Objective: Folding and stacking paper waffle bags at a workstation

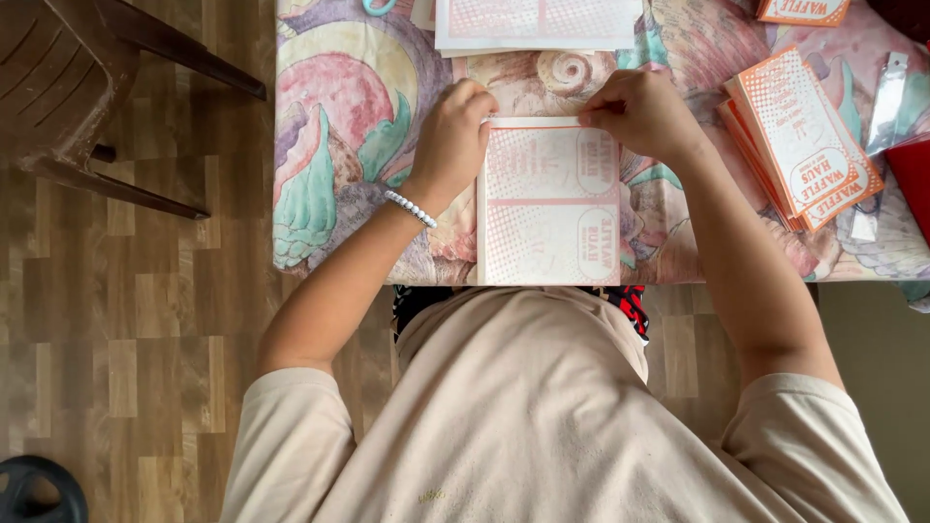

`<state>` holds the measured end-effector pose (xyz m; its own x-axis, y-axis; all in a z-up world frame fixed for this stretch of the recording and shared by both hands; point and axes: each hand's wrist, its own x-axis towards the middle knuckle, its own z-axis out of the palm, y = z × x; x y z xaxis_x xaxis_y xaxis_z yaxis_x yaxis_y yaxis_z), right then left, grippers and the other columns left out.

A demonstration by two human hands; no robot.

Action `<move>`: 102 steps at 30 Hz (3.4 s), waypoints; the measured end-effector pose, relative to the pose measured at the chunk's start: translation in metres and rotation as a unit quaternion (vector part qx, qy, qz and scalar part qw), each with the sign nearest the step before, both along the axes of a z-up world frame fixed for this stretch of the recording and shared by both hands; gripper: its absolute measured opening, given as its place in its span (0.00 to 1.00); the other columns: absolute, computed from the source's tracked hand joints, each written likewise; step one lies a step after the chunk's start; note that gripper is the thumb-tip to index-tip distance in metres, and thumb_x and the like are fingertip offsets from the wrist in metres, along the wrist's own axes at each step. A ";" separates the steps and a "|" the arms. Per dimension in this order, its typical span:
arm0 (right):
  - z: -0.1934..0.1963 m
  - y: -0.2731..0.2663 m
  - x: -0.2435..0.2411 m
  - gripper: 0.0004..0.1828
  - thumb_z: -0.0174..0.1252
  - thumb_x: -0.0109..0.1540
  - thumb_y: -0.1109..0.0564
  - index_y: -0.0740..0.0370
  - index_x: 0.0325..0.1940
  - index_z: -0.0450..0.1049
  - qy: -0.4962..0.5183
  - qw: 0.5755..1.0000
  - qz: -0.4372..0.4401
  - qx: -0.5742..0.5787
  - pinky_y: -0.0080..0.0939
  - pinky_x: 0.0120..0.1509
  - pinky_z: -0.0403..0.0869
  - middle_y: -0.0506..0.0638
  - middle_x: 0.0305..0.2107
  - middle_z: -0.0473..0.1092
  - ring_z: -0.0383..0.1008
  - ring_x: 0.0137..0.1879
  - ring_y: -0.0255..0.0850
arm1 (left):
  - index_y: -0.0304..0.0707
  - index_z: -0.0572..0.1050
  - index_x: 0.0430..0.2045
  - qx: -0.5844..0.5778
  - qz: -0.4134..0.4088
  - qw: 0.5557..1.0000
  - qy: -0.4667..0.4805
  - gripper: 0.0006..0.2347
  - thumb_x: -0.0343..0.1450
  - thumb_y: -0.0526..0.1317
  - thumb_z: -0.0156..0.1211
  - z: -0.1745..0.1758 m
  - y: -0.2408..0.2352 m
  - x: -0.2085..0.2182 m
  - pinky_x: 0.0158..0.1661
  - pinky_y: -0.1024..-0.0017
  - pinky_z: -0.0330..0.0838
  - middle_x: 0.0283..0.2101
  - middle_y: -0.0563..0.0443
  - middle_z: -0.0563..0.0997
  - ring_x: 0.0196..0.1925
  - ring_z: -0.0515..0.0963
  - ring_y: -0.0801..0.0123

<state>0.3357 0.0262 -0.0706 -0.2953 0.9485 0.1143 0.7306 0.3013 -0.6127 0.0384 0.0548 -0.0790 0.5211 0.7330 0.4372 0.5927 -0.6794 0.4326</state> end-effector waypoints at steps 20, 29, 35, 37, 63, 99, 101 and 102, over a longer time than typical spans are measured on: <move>0.010 -0.036 0.012 0.16 0.56 0.70 0.59 0.56 0.62 0.78 -0.369 0.882 0.134 0.262 0.42 0.40 0.80 0.43 0.44 0.71 0.71 0.47 0.43 | 0.39 0.78 0.51 0.156 -0.077 0.957 0.231 0.20 0.67 0.22 0.56 0.015 -0.013 0.004 0.32 0.68 0.75 0.36 0.52 0.74 0.32 0.74 0.65; 0.024 -0.038 -0.022 0.15 0.57 0.68 0.62 0.57 0.60 0.75 -0.390 0.861 0.121 0.304 0.40 0.39 0.78 0.44 0.42 0.69 0.73 0.42 0.39 | 0.34 0.77 0.49 0.180 -0.076 0.952 0.235 0.12 0.72 0.28 0.55 0.022 -0.022 0.009 0.34 0.68 0.73 0.42 0.51 0.77 0.39 0.76 0.64; 0.006 -0.037 -0.016 0.06 0.56 0.76 0.57 0.54 0.50 0.79 -0.411 0.843 0.104 0.332 0.71 0.64 0.73 0.40 0.37 0.69 0.73 0.39 0.38 | 0.41 0.69 0.64 0.192 -0.058 0.931 0.303 0.24 0.69 0.28 0.51 0.030 -0.030 0.012 0.31 0.70 0.73 0.41 0.56 0.74 0.39 0.73 0.67; 0.006 -0.035 -0.017 0.08 0.55 0.78 0.56 0.56 0.50 0.80 -0.411 0.845 0.107 0.325 0.78 0.66 0.71 0.40 0.37 0.70 0.74 0.39 0.38 | 0.45 0.70 0.64 0.198 -0.055 0.930 0.305 0.25 0.68 0.28 0.53 0.029 -0.031 0.014 0.29 0.70 0.72 0.40 0.56 0.72 0.37 0.72 0.68; 0.014 -0.051 0.036 0.22 0.57 0.62 0.64 0.44 0.52 0.88 -0.304 0.913 0.017 0.270 0.46 0.20 0.69 0.47 0.40 0.68 0.72 0.34 0.47 | 0.42 0.78 0.27 0.131 -0.004 0.978 0.160 0.12 0.64 0.21 0.54 0.017 -0.023 0.030 0.31 0.59 0.70 0.33 0.45 0.69 0.38 0.72 0.49; 0.046 -0.129 -0.056 0.12 0.74 0.63 0.61 0.69 0.36 0.76 0.475 0.843 -0.239 0.076 0.31 0.39 0.76 0.50 0.21 0.72 0.71 0.31 0.29 | 0.32 0.74 0.56 -0.386 -0.074 0.754 -0.526 0.16 0.78 0.43 0.58 0.047 -0.092 -0.022 0.53 0.67 0.78 0.46 0.44 0.83 0.49 0.83 0.64; 0.038 -0.128 -0.048 0.12 0.75 0.63 0.61 0.68 0.35 0.76 0.466 0.846 -0.248 0.075 0.30 0.40 0.76 0.49 0.21 0.71 0.71 0.31 0.29 | 0.31 0.76 0.53 -0.378 -0.060 0.761 -0.524 0.13 0.77 0.39 0.59 0.049 -0.101 -0.016 0.49 0.70 0.81 0.42 0.46 0.84 0.45 0.84 0.68; 0.033 -0.131 -0.044 0.13 0.76 0.63 0.62 0.67 0.35 0.76 0.455 0.849 -0.257 0.076 0.29 0.40 0.75 0.48 0.21 0.70 0.72 0.31 0.28 | 0.29 0.77 0.50 -0.369 -0.050 0.766 -0.523 0.11 0.76 0.36 0.59 0.049 -0.107 -0.014 0.45 0.73 0.83 0.38 0.49 0.85 0.41 0.86 0.72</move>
<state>0.2915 -0.1043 -0.0378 0.4295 0.8791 0.2067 0.0346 0.2127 -0.9765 0.0246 -0.0520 -0.0299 0.2387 0.9611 0.1390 -0.3804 -0.0392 0.9240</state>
